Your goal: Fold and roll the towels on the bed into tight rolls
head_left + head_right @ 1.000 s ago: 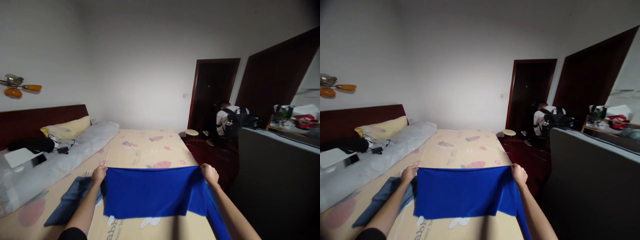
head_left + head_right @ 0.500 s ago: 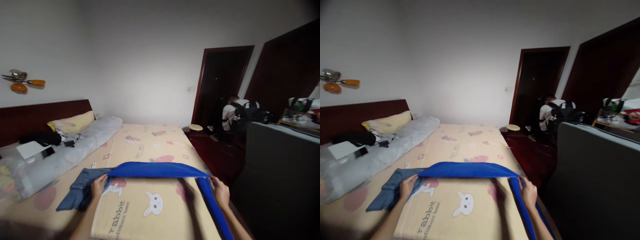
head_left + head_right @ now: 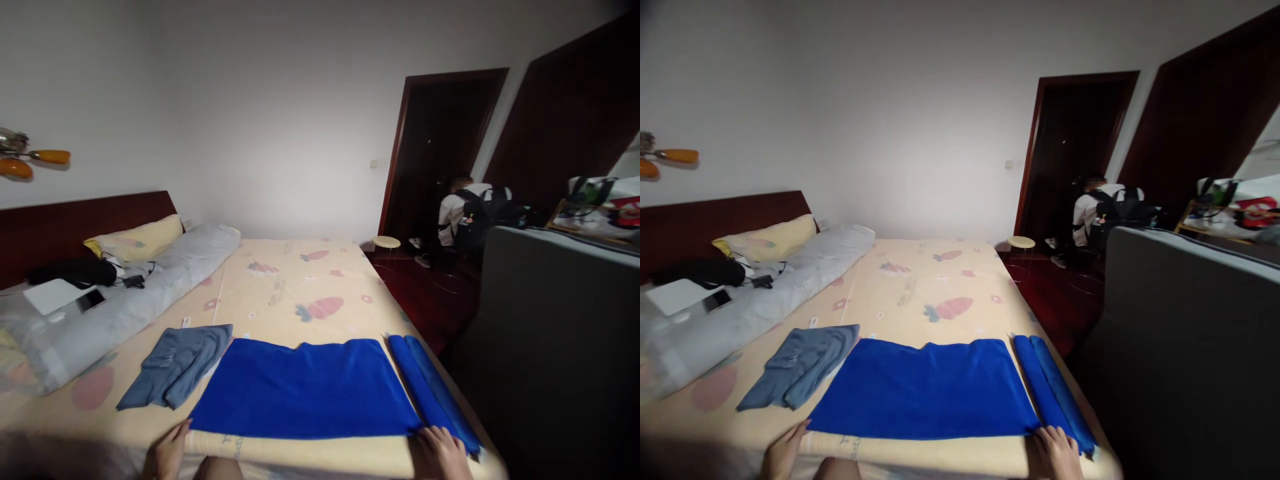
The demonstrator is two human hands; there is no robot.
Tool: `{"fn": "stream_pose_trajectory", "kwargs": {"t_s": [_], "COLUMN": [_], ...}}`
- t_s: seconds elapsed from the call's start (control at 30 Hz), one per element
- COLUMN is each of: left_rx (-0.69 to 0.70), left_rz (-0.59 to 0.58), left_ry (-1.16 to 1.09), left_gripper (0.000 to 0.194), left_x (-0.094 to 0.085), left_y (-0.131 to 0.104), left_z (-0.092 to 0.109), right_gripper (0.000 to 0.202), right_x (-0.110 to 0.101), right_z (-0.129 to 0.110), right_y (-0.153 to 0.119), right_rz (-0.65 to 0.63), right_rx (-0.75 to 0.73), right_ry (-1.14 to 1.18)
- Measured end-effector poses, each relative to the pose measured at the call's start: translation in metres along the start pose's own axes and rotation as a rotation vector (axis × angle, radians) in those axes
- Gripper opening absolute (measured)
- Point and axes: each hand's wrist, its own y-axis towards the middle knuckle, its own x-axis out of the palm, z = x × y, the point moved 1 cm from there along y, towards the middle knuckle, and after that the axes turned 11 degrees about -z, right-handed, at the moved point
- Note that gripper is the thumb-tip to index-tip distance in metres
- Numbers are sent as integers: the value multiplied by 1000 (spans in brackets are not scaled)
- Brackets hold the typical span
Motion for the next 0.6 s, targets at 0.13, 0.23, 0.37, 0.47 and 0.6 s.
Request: {"fn": "stream_pose_trajectory", "kwargs": {"t_s": [0.13,0.23,0.37,0.47,0.6], "left_rx": [-118,-151,-148,-205,-161], "left_rz": [53,120,99,107,306], "left_ry": [40,40,89,201,276], "left_gripper": [45,47,46,47,51], "left_x": [10,17,22,22,30], "left_y": [-8,-13,-16,-16,-18], "left_z": [-3,-10,-24,-28,-5], "right_gripper": [20,18,19,17,33], "right_x": [-4,-2,5,5,1], "right_z": [1,2,2,0,-15], "right_y": [-18,-32,-43,-39,-17], "right_rz": [52,98,99,81,78], "right_rx": [-66,-142,-146,-58,24], "right_ry": [-46,-107,-141,-139,-48]}}
